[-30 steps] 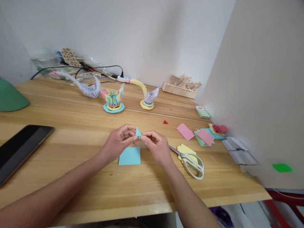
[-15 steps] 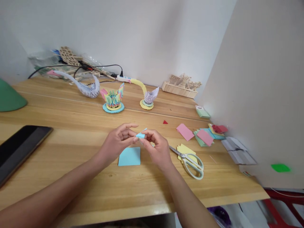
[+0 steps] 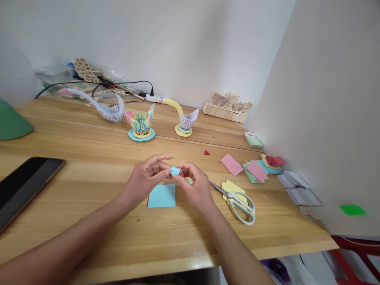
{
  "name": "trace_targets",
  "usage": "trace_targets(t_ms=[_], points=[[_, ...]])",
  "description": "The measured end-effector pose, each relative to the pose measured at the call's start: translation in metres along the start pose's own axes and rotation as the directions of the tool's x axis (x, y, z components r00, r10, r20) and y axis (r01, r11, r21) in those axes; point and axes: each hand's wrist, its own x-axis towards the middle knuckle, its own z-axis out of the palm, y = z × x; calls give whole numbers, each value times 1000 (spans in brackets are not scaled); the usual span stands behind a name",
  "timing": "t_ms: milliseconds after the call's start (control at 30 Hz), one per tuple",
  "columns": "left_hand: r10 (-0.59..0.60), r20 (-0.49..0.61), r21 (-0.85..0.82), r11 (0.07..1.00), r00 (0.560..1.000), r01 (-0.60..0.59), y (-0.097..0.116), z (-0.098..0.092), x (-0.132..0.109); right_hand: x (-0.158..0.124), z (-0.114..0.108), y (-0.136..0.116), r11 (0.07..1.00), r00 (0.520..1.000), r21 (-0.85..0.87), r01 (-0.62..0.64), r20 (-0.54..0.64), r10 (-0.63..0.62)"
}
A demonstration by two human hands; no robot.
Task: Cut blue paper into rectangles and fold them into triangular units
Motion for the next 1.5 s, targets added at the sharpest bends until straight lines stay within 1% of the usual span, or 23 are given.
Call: trace_targets(t_ms=[100,233,333,433,567,667,700,767,833,933,1133,1300,1367,1400,1433,1500], points=[[18,4,-8,1000,1000,-18,-1,-1,-1,0,-1,1,1000,1000,19,-15,1,15],[23,-27,23,999,999,-23,0,-1,-2,1,-3,1,997,999,70,-35,10,35],[54,-50,62,997,997,-51,1,0,-3,2,-4,2,995,999,92,-34,9,33],[123,-62,160,981,990,-112,-2,-1,-5,2,-5,2,997,1000,75,-23,12,22],[242,-84,332,921,967,-202,-5,-2,-9,1,-8,-1,999,999,11,37,13,-37],[277,-110,370,903,955,-219,-5,-1,-11,0,-11,-5,995,996,-36,90,8,-90],[268,-118,354,911,956,-212,-5,-1,-11,0,-11,-6,994,995,-44,100,7,-100],[222,-116,268,945,968,-185,-3,1,-10,0,-11,-6,992,994,-59,112,1,-112],[144,-95,140,982,985,-130,-2,3,-7,0,-10,-6,988,991,-85,132,-16,-134],[29,-82,-9,1000,996,-30,-1,4,-3,0,-8,-5,974,982,-133,184,-22,-189],[-85,-48,-150,986,995,77,-6,1,1,-1,-3,-1,965,979,-172,200,-14,-206],[-142,21,-382,914,990,139,-11,1,5,-1,-2,-2,971,983,-158,179,-1,-182],[-139,28,-397,907,990,139,-12,1,5,-1,-3,-2,973,985,-157,171,-3,-174],[-125,23,-369,921,992,125,-12,1,5,-1,-3,-2,973,984,-155,173,-6,-176],[-101,14,-317,943,995,100,-11,0,4,-1,-4,-2,973,984,-152,174,-10,-178],[-18,-15,-153,988,1000,15,-10,0,1,-1,-5,0,972,982,-149,182,-19,-187]])
